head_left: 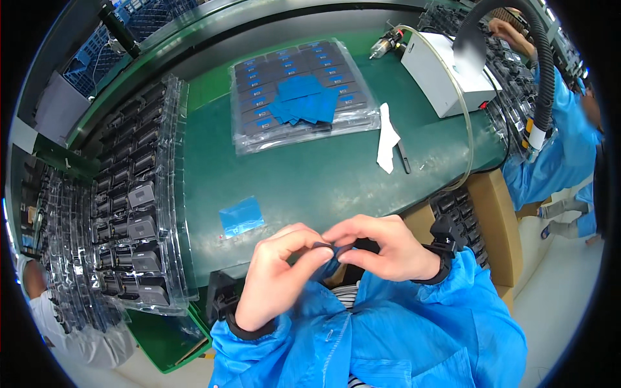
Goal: Assembling and inspecting electronic devices on a production line, including applying protective films and labels.
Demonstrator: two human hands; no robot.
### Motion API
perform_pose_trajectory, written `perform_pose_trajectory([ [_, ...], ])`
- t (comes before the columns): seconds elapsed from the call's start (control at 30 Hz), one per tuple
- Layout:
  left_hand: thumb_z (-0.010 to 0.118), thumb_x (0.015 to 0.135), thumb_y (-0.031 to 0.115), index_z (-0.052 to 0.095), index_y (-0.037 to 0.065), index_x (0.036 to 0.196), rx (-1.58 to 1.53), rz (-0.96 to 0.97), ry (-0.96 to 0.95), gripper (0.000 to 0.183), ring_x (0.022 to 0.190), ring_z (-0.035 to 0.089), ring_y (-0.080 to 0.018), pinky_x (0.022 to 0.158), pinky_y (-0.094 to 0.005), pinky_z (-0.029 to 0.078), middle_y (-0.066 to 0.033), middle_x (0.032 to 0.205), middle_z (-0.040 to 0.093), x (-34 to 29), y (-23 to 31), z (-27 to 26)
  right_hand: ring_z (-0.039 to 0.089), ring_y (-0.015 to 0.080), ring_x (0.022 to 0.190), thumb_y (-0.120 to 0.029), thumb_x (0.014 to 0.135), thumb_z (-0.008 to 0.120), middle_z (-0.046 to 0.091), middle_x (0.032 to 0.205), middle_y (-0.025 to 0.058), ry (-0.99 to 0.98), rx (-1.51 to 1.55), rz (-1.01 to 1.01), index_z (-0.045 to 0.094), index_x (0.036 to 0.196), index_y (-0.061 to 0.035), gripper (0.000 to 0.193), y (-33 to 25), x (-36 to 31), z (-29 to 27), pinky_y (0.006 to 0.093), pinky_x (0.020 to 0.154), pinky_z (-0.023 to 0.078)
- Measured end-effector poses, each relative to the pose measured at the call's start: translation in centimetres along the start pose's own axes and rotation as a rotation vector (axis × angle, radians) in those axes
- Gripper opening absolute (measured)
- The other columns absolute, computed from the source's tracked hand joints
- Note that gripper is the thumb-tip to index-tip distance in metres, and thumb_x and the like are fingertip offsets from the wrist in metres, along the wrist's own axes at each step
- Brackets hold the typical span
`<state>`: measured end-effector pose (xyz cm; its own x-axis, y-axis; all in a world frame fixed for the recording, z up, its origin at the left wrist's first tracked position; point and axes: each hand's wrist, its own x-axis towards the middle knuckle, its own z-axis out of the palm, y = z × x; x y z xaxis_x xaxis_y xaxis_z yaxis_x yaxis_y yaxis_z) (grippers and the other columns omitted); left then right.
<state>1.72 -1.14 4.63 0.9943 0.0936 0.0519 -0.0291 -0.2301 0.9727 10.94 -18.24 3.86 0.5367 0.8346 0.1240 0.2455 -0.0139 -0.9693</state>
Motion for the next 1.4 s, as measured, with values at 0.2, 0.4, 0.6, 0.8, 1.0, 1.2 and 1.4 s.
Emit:
perform_pose_trajectory([
  [0.2,0.056,0.089,0.017,0.059,0.004,0.087,-0.682,-0.54,-0.195,0.013,0.06,0.044,-0.0026,0.052,-0.0185,0.034,0.0043,0.069,0.052,0.1,0.2,0.3,0.065,0.0253,0.074,-0.004,0.07,0.071,0.066,0.082,0.0108,0.054,-0.116,-0.229,0.064,0.093,-0.0018,0.024,-0.1,-1.6,-0.1,0.0293,0.064,0.052],
  [0.4,0.06,0.085,0.02,0.06,0.003,0.081,-0.258,-0.262,0.17,0.018,0.054,0.045,-0.0075,0.048,-0.0221,0.036,0.0032,0.064,0.051,2.9,-3.1,1.1,0.06,0.0244,0.074,-0.004,0.058,0.07,0.063,0.079,0.0072,0.349,-0.65,-0.554,0.065,0.074,-0.0048,0.017,1.2,-0.5,-0.2,0.0391,0.067,0.047],
  [0.6,0.067,0.068,0.01,0.061,0.004,0.09,0.669,0.165,0.376,0.024,0.082,0.051,-0.0268,0.072,-0.0381,0.043,-0.0138,0.083,0.052,8.5,-5.7,4.5,0.05,0.023,0.071,0.003,0.062,0.063,0.056,0.074,0.0066,0.66,-0.408,-0.523,0.058,0.073,-0.0044,0.014,1.5,-3.4,-2.0,0.0355,0.068,0.041],
  [0.8,0.071,0.062,0.012,0.052,0.004,0.104,0.941,0.198,0.685,0.047,0.09,0.047,-0.0326,0.075,-0.0421,0.041,-0.0162,0.099,0.047,9.6,-4.0,0.2,0.051,0.0211,0.079,0.003,0.073,0.06,0.055,0.077,0.0086,0.66,-0.034,-0.299,0.058,0.08,-0.0005,0.008,3.6,-2.5,-1.4,0.0283,0.07,0.04],
  [1.0,0.054,0.069,0.002,0.059,0.012,0.104,1.464,-0.11,1.187,0.037,0.091,0.048,-0.0332,0.077,-0.0421,0.043,-0.0139,0.1,0.05,10.3,-2.9,-15.5,0.052,0.0188,0.076,0.002,0.072,0.061,0.056,0.078,0.0093,0.679,0.034,-0.245,0.058,0.08,0.0016,0.008,3.9,-2.4,-2.2,0.0267,0.067,0.041],
  [1.2,0.055,0.074,0.014,0.068,0.019,0.092,1.501,-0.476,1.119,0.022,0.092,0.05,-0.0313,0.075,-0.0409,0.045,-0.0103,0.098,0.051,9.9,-7.2,-21.4,0.053,0.0185,0.074,0.0,0.071,0.063,0.058,0.076,0.0098,0.666,0.093,-0.162,0.06,0.077,0.003,0.008,3.7,-2.3,-2.5,0.0265,0.065,0.041],
  [1.4,0.058,0.071,0.01,0.069,0.011,0.071,1.591,-0.325,1.222,0.012,0.086,0.054,-0.0294,0.072,-0.0388,0.047,-0.0095,0.089,0.057,7.8,-4.1,-21.6,0.053,0.018,0.074,-0.001,0.071,0.065,0.058,0.076,0.0102,0.696,0.096,-0.137,0.061,0.078,0.003,0.009,3.3,-3.5,-2.6,0.0264,0.066,0.041],
])
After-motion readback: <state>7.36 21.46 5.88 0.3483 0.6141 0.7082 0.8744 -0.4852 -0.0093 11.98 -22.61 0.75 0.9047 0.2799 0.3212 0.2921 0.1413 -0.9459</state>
